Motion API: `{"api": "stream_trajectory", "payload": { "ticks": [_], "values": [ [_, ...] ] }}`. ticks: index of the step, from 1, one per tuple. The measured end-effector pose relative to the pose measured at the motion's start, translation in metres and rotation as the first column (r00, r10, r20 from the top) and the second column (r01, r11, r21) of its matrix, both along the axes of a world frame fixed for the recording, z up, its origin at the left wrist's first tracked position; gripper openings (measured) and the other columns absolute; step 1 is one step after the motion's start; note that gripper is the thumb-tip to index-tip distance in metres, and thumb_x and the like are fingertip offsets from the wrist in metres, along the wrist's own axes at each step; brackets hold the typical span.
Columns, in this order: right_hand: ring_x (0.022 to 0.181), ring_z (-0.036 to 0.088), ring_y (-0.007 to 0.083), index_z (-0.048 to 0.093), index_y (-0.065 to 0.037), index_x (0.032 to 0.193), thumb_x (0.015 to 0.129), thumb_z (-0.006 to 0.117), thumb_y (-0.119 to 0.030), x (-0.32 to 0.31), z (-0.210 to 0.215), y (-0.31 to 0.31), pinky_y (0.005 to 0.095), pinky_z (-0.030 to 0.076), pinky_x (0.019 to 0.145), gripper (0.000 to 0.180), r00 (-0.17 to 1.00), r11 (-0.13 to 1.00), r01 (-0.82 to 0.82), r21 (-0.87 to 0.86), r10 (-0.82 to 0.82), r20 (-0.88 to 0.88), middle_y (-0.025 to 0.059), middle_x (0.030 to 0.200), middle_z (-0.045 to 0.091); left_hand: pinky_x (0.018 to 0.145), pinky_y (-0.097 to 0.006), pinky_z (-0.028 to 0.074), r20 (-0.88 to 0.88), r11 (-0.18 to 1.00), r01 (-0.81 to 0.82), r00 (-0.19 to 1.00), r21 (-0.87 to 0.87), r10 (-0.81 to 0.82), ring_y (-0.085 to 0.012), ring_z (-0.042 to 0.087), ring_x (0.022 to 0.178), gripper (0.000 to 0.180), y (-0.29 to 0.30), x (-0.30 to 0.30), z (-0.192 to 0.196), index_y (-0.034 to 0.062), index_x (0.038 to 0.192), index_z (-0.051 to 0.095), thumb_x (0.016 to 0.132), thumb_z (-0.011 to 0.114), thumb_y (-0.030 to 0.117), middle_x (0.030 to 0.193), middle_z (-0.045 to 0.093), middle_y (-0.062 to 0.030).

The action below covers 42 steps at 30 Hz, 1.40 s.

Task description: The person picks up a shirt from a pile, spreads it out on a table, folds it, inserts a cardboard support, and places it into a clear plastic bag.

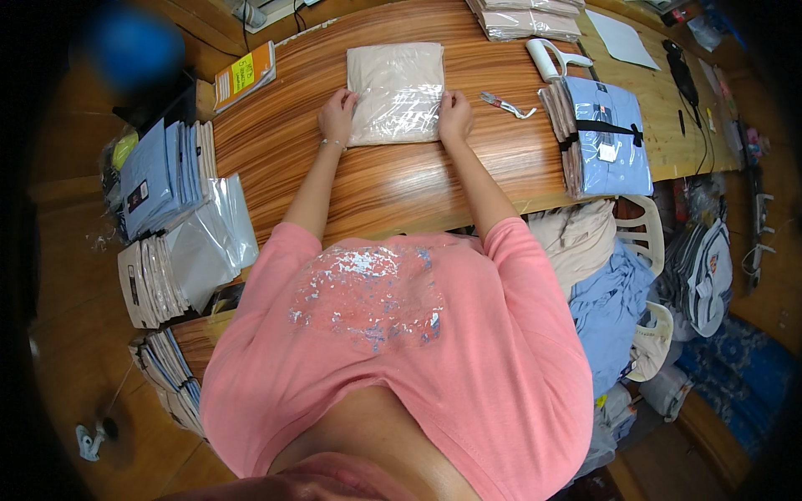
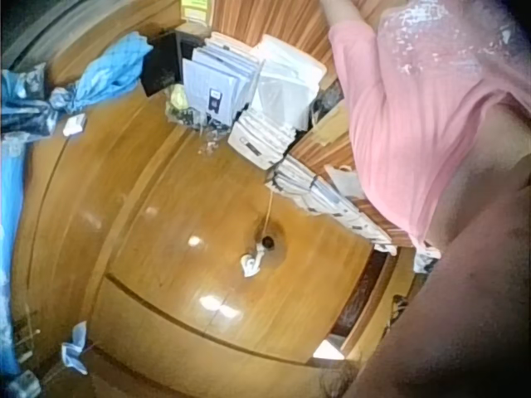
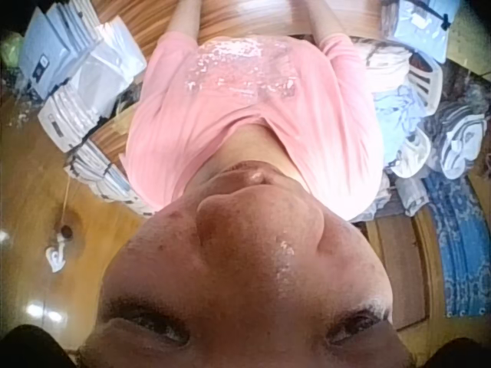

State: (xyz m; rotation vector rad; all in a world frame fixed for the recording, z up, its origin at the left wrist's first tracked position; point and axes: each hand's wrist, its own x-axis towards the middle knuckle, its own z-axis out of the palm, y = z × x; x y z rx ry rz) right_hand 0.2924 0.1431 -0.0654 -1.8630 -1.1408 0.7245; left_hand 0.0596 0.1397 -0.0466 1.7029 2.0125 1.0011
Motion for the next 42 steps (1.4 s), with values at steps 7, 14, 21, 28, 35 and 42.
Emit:
{"api": "stream_trajectory", "payload": {
  "ticks": [7, 14, 21, 28, 35, 42],
  "values": [
    [0.072, 0.062, 0.032, 0.061, -0.007, 0.085, 0.082, 0.057, -0.026, 0.001, 0.003, 0.001, 0.0419, 0.046, 0.067, 0.019, 0.99, 0.999, -0.035, -0.006, 0.036, 0.136, 0.011, 0.073, 0.065, 0.064, -0.038, 0.045, -0.035, 0.999, 0.008, 0.999, 0.051, -0.006, -0.0287, 0.06, 0.076, 0.026, -0.001, 0.0, -0.002, 0.0072, 0.083, 0.063, 0.082, 0.062, 0.033, 0.083, 0.064, -0.0103],
    [0.079, 0.058, 0.0321, 0.057, -0.01, 0.084, 0.079, 0.059, -0.02, -0.007, 0.01, -0.003, 0.0455, 0.047, 0.064, 0.011, 0.828, 0.986, -0.16, 0.052, 0.106, 0.55, 0.0092, 0.081, 0.06, 0.064, -0.04, 0.047, -0.081, 0.977, -0.051, 0.994, 0.208, 0.069, -0.0266, 0.061, 0.077, 0.026, -0.002, 0.007, -0.007, 0.0088, 0.081, 0.059, 0.077, 0.068, 0.032, 0.102, 0.056, -0.0046],
    [0.091, 0.051, 0.0284, 0.063, -0.015, 0.087, 0.079, 0.061, -0.023, -0.002, -0.004, -0.007, 0.0434, 0.043, 0.07, 0.012, 0.769, 0.96, -0.197, 0.197, 0.027, 0.639, 0.0064, 0.09, 0.056, 0.071, -0.038, 0.048, -0.129, 0.989, -0.009, 0.991, 0.148, 0.028, -0.024, 0.06, 0.09, 0.023, -0.01, 0.005, -0.008, 0.0119, 0.084, 0.068, 0.078, 0.066, 0.034, 0.121, 0.051, -0.0023],
    [0.098, 0.048, 0.027, 0.067, -0.021, 0.095, 0.079, 0.061, -0.027, -0.001, -0.006, -0.01, 0.0477, 0.035, 0.08, 0.018, 0.78, 0.969, -0.163, 0.184, 0.012, 0.626, 0.0045, 0.097, 0.057, 0.101, -0.056, 0.023, -0.279, 0.998, 0.068, 0.958, -0.009, -0.067, -0.0358, 0.027, 0.129, 0.029, -0.023, -0.012, -0.012, 0.0259, 0.113, 0.062, 0.091, 0.046, 0.036, 0.147, 0.021, -0.0144],
    [0.13, 0.027, 0.0321, 0.057, -0.027, 0.119, 0.085, 0.055, -0.038, 0.008, -0.013, -0.019, 0.0566, 0.016, 0.103, 0.036, 0.734, 0.969, -0.228, 0.093, 0.109, 0.67, 0.016, 0.133, 0.04, 0.103, -0.065, 0.001, -0.462, 0.94, -0.023, 0.875, -0.34, -0.146, -0.0365, -0.001, 0.138, 0.049, -0.03, -0.015, -0.016, 0.0353, 0.142, 0.022, 0.094, 0.026, 0.047, 0.151, 0.001, -0.0138],
    [0.134, 0.022, 0.0326, 0.049, -0.018, 0.126, 0.08, 0.057, -0.026, 0.017, 0.013, -0.072, 0.0581, 0.012, 0.105, 0.047, 0.774, 0.804, -0.527, 0.275, 0.321, 0.545, 0.0166, 0.135, 0.037, 0.108, -0.057, 0.006, 0.097, 0.988, 0.143, 0.986, -0.065, -0.136, -0.0364, 0.002, 0.138, 0.067, -0.074, -0.031, -0.036, 0.019, 0.145, 0.018, 0.087, 0.05, 0.023, 0.15, 0.007, -0.018]
  ]
}}
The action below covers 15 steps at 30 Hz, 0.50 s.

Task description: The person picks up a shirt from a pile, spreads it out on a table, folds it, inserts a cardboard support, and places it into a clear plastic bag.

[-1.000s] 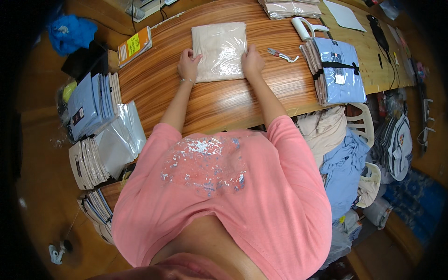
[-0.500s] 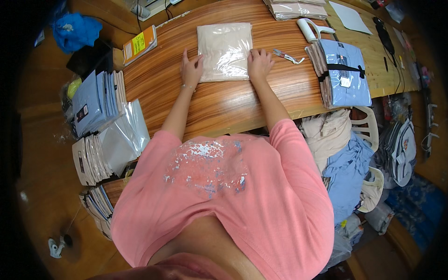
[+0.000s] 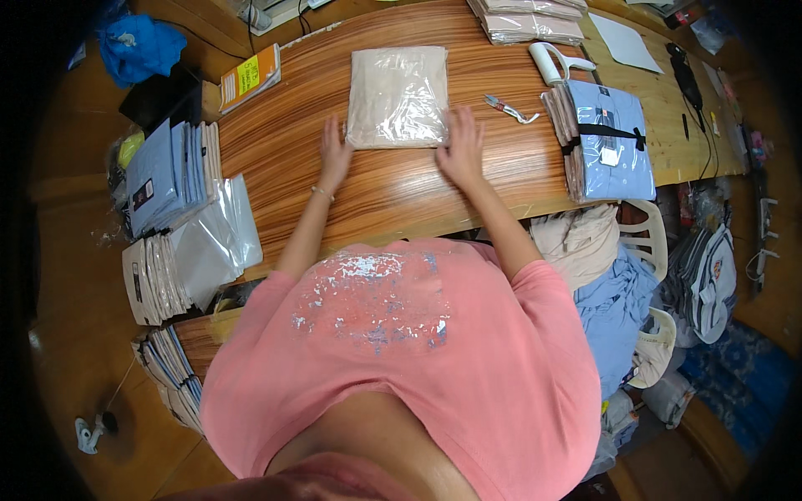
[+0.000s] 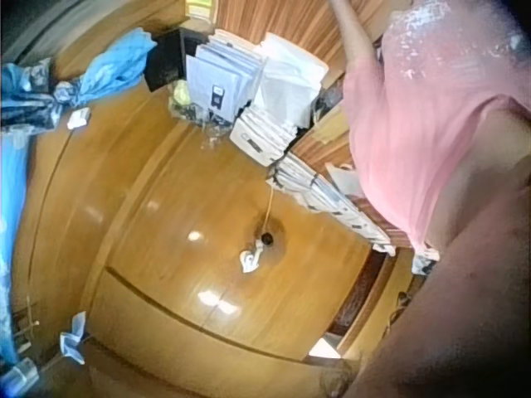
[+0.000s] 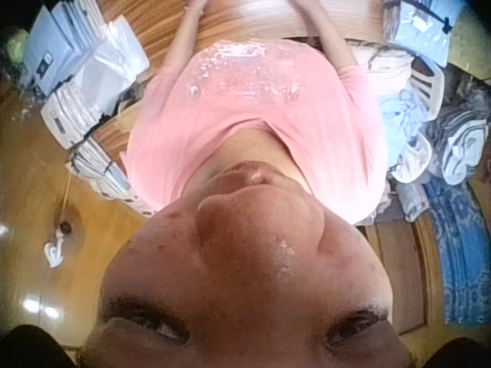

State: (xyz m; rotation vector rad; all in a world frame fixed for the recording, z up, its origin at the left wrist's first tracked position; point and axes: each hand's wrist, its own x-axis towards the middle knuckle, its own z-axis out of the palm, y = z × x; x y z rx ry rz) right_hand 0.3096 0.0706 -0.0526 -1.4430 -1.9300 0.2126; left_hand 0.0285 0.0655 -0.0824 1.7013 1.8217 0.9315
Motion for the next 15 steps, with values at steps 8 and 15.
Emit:
{"api": "stream_trajectory", "payload": {
  "ticks": [8, 15],
  "values": [
    [0.097, 0.048, 0.028, 0.06, -0.016, 0.103, 0.074, 0.062, -0.01, 0.005, 0.056, 0.074, 0.0447, 0.035, 0.082, 0.03, 0.943, 0.909, -0.278, 0.31, 0.197, 0.266, 0.0093, 0.1, 0.052, 0.098, -0.043, 0.036, -0.418, 0.872, 0.312, 0.898, 0.377, -0.141, -0.0316, 0.043, 0.115, 0.065, 0.051, 0.005, 0.059, 0.0155, 0.13, 0.044, 0.07, 0.069, 0.009, 0.123, 0.048, -0.0098],
    [0.082, 0.049, 0.0304, 0.062, -0.008, 0.092, 0.082, 0.057, -0.013, -0.015, 0.183, 0.158, 0.0384, 0.039, 0.071, 0.012, 0.928, 0.844, -0.302, 0.443, 0.367, -0.067, 0.0123, 0.088, 0.051, 0.076, -0.035, 0.045, 0.034, 0.749, -0.08, 0.996, 0.657, 0.077, -0.0301, 0.057, 0.088, 0.026, 0.105, 0.01, 0.189, 0.0035, 0.104, 0.054, 0.085, 0.062, 0.018, 0.098, 0.058, -0.0137]
  ]
}}
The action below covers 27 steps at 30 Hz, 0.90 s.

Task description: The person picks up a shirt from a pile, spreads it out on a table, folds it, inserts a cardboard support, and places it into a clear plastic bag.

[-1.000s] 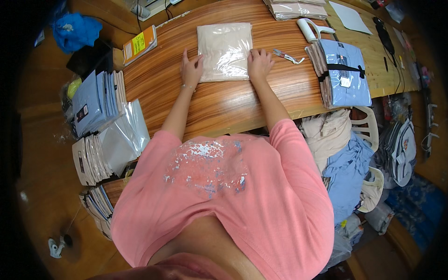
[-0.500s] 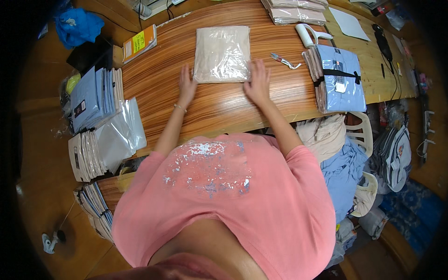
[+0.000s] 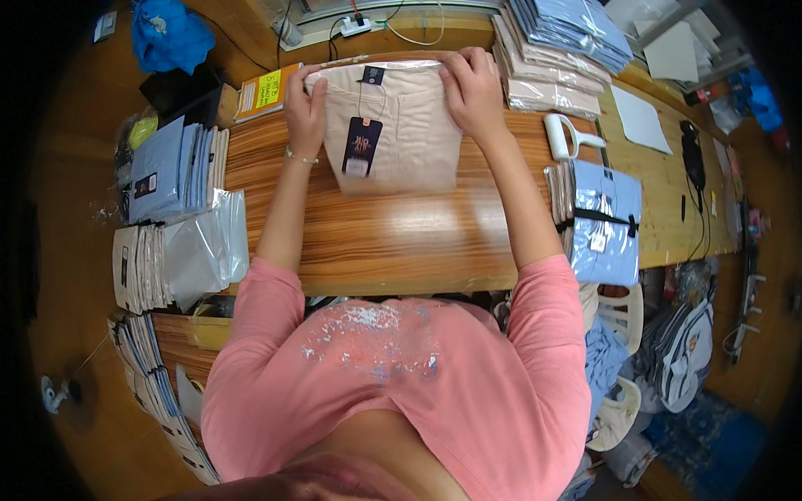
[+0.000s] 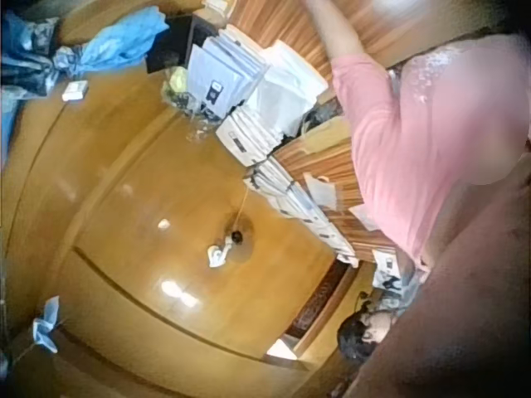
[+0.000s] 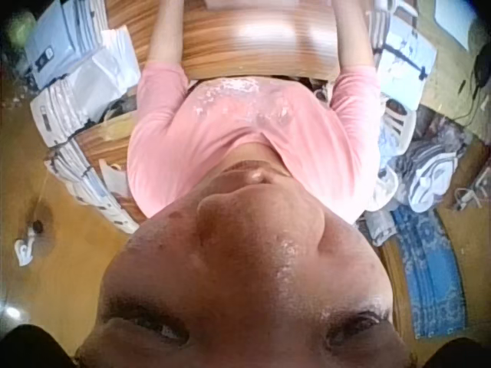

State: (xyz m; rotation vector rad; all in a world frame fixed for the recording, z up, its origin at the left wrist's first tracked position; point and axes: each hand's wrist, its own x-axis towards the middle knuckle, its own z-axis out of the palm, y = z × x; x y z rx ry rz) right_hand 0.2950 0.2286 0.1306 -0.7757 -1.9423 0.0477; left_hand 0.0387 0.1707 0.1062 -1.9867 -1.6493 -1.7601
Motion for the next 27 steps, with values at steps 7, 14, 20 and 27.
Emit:
{"api": "stream_trajectory", "payload": {
  "ticks": [7, 14, 20, 27],
  "values": [
    [0.12, 0.037, 0.0332, 0.061, -0.013, 0.109, 0.088, 0.051, -0.025, -0.067, -0.13, 0.031, 0.0548, 0.025, 0.096, 0.026, 0.935, 0.902, 0.325, -0.284, -0.261, 0.239, 0.0149, 0.121, 0.048, 0.099, -0.052, 0.027, -0.164, 0.849, -0.369, 0.929, -0.378, 0.331, -0.0349, 0.038, 0.119, 0.038, 0.029, 0.024, -0.11, 0.0072, 0.12, 0.049, 0.087, 0.055, 0.026, 0.127, 0.043, -0.0168],
    [0.13, 0.031, 0.0321, 0.056, -0.008, 0.119, 0.088, 0.048, -0.018, -0.126, -0.187, -0.007, 0.0585, 0.003, 0.105, 0.033, 0.943, 0.835, 0.332, -0.439, -0.291, 0.16, 0.0158, 0.133, 0.043, 0.104, -0.062, 0.007, -0.35, 0.751, -0.446, 0.887, -0.488, 0.299, -0.038, 0.021, 0.133, 0.037, 0.027, 0.061, -0.171, 0.0113, 0.123, 0.054, 0.09, 0.048, 0.028, 0.133, 0.042, -0.0137],
    [0.127, 0.037, 0.0299, 0.06, -0.009, 0.114, 0.086, 0.05, -0.014, -0.125, -0.194, -0.003, 0.0579, 0.002, 0.104, 0.03, 0.949, 0.817, 0.314, -0.483, -0.265, 0.168, 0.0109, 0.125, 0.052, 0.104, -0.062, 0.006, -0.347, 0.746, -0.419, 0.9, -0.518, 0.264, -0.038, 0.02, 0.133, 0.035, 0.031, 0.06, -0.166, 0.0148, 0.122, 0.056, 0.09, 0.049, 0.028, 0.133, 0.042, -0.0111],
    [0.127, 0.038, 0.0287, 0.061, -0.012, 0.112, 0.086, 0.05, -0.014, -0.125, -0.199, 0.002, 0.0567, 0.001, 0.105, 0.029, 0.955, 0.8, 0.298, -0.521, -0.242, 0.175, 0.0072, 0.124, 0.054, 0.104, -0.062, 0.006, -0.363, 0.739, -0.435, 0.891, -0.515, 0.272, -0.0374, 0.02, 0.133, 0.035, 0.037, 0.06, -0.168, 0.0146, 0.12, 0.057, 0.088, 0.052, 0.027, 0.133, 0.042, -0.0102]
  ]
}}
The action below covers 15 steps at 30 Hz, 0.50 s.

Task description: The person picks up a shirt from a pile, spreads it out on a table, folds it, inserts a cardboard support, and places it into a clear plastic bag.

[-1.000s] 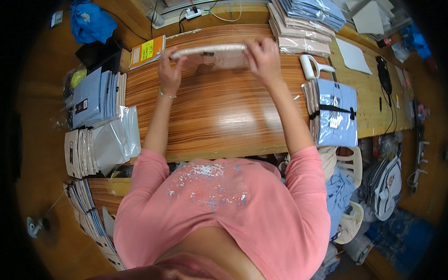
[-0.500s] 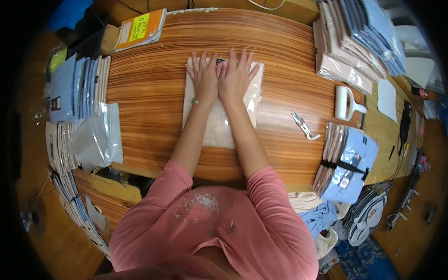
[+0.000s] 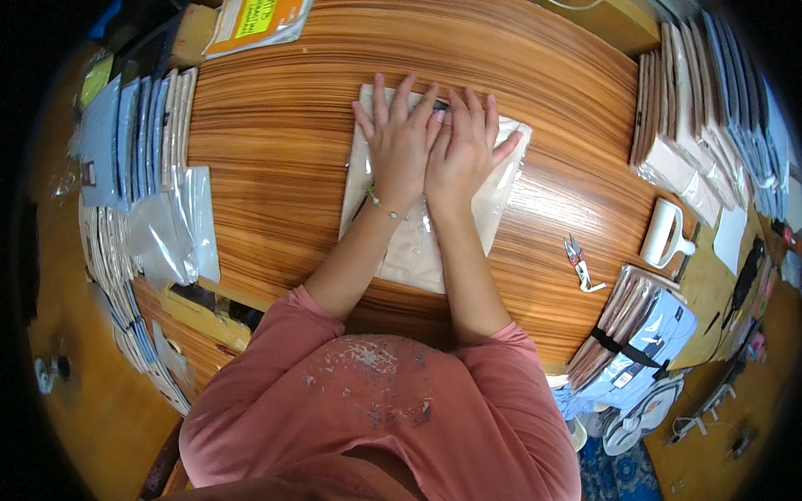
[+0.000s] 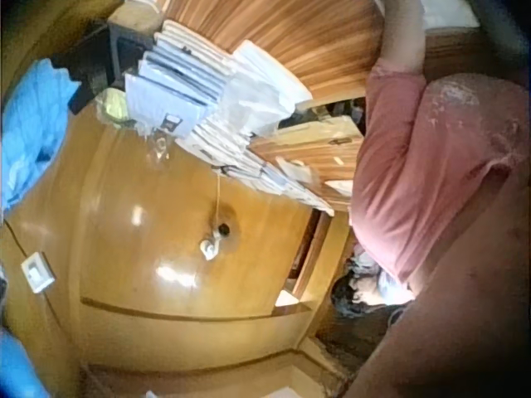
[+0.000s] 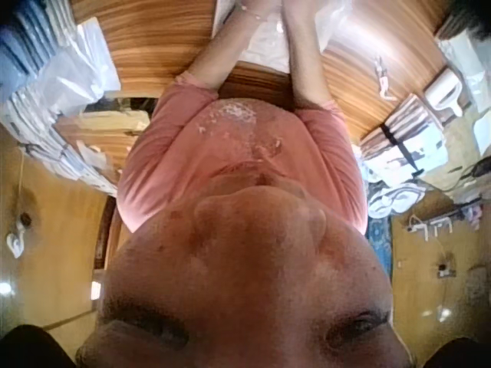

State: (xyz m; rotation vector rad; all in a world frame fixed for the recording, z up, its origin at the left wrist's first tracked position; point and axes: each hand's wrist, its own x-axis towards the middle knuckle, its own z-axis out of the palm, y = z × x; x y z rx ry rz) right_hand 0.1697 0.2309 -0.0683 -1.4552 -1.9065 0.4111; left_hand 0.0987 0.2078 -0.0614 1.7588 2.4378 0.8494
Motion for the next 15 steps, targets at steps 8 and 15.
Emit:
{"api": "stream_trajectory", "payload": {
  "ticks": [8, 15],
  "values": [
    [0.127, 0.039, 0.0254, 0.06, -0.01, 0.116, 0.091, 0.039, -0.028, 0.007, -0.008, -0.006, 0.0547, 0.001, 0.105, 0.038, 0.993, 0.993, -0.113, -0.038, 0.113, -0.016, 0.0072, 0.125, 0.055, 0.103, -0.066, 0.006, -0.032, 0.997, 0.004, 0.999, 0.075, -0.002, -0.0422, 0.018, 0.133, 0.043, -0.009, 0.004, -0.016, 0.0072, 0.118, 0.055, 0.083, 0.049, 0.032, 0.133, 0.041, -0.0167],
    [0.122, 0.041, 0.0317, 0.056, 0.0, 0.117, 0.09, 0.046, -0.024, 0.003, 0.002, -0.003, 0.0497, 0.016, 0.106, 0.037, 0.995, 0.996, -0.076, -0.052, 0.079, 0.061, 0.0159, 0.122, 0.054, 0.102, -0.068, 0.005, 0.134, 0.999, -0.004, 0.991, 0.043, -0.002, -0.0409, 0.015, 0.135, 0.038, -0.004, 0.003, -0.012, 0.0115, 0.117, 0.057, 0.085, 0.05, 0.033, 0.134, 0.041, -0.014]
  ]
}}
